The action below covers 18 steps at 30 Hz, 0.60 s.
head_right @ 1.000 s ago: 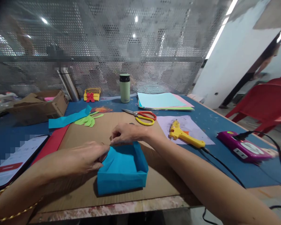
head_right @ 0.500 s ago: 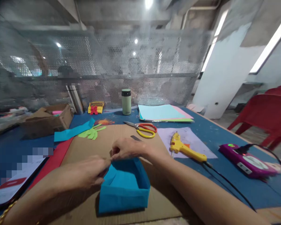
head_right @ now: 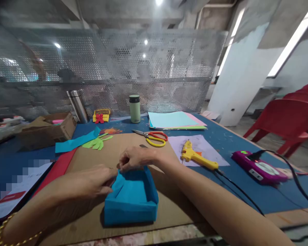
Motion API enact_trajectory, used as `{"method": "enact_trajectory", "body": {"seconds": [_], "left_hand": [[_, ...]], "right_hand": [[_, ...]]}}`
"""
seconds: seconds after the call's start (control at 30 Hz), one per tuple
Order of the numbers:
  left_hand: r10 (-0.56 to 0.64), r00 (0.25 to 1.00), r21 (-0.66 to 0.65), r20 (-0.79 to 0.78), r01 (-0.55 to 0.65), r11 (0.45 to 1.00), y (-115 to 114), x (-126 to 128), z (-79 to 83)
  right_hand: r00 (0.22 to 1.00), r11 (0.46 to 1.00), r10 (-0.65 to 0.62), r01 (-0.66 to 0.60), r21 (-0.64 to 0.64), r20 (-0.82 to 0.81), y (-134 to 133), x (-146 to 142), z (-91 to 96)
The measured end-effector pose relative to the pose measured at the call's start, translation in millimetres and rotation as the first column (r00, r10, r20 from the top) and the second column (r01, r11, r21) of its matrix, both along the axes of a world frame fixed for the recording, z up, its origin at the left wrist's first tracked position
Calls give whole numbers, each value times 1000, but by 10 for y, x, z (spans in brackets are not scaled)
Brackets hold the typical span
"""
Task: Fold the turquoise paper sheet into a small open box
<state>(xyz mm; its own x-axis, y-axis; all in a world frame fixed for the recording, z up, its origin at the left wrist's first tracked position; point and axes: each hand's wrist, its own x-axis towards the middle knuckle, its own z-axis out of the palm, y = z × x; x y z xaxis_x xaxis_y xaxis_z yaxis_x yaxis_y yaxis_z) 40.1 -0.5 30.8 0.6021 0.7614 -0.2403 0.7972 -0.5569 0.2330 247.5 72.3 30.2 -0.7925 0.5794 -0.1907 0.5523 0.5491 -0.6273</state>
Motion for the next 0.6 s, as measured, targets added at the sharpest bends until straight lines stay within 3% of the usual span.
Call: {"method": "enact_trajectory", "body": {"seconds": [0.2,0.3,0.43,0.6], "left_hand": [[-14,997,-29,-73,12,1000,-28,53,103],[-45,999,8,0,45,999,-5,50,77],[-104,986,36,131,100,994,20,4,-15],[-80,984,-11,161,83,996,15,-21,-57]], "right_hand": [[999,988,-25,19,-154,-35,39,41,-31],[998,978,-33,22,-207,-48,49,61,-33],[999,989,25,-28,-143,-23,91,90,-35],[998,995,64,-63,-82,5,118,109,-39]]}}
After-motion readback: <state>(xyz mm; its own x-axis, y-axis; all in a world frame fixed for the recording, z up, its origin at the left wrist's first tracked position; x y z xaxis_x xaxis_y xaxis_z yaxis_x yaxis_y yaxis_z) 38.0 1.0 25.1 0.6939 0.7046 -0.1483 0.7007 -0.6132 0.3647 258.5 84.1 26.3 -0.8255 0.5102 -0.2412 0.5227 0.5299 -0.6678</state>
